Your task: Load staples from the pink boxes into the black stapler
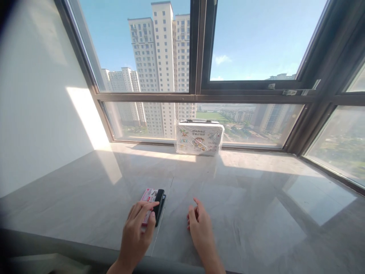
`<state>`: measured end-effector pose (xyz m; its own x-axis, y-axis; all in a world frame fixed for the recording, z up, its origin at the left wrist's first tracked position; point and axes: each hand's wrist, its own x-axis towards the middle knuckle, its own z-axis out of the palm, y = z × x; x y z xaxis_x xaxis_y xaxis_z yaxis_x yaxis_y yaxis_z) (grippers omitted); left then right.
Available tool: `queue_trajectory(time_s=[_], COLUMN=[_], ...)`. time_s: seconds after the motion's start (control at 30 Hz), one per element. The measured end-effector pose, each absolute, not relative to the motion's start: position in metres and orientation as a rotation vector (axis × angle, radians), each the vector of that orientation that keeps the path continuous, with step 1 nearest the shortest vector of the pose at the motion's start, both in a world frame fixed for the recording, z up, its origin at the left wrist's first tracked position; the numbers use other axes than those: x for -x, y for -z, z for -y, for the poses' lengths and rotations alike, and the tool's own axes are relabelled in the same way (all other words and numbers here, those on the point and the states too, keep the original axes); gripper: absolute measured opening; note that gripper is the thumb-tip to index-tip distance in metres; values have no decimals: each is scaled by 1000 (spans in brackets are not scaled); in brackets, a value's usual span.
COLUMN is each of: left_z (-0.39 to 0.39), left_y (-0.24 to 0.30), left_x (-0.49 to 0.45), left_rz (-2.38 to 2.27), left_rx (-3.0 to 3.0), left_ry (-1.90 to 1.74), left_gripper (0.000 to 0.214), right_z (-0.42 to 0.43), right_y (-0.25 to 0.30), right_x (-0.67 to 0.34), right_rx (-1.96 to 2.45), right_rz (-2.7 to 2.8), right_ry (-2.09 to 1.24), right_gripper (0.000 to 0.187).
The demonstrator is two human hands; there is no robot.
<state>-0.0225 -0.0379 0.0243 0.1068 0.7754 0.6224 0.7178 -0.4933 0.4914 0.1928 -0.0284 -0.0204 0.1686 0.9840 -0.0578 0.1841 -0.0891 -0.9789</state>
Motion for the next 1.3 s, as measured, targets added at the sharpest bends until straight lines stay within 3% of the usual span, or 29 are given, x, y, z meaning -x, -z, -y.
queue_trajectory(time_s=[0.13,0.3,1.3], left_z=[39,14,22], left_y=[-24,9,23], left_x=[-44,-78,-69], left_rz=[-1276,-1429,-1478], left_rx=[-2485,-2573,-2618], left_ry=[-910,-646,-586], left_gripper=[38,55,60], right_z=[47,64,73], right_y=[24,31,29], right_x=[-241,-256,-249], right_rx=[1664,1935,2018], right_rz=[1429,1852,1942], right_ry=[-533,-143,-94], right_gripper=[57,58,57])
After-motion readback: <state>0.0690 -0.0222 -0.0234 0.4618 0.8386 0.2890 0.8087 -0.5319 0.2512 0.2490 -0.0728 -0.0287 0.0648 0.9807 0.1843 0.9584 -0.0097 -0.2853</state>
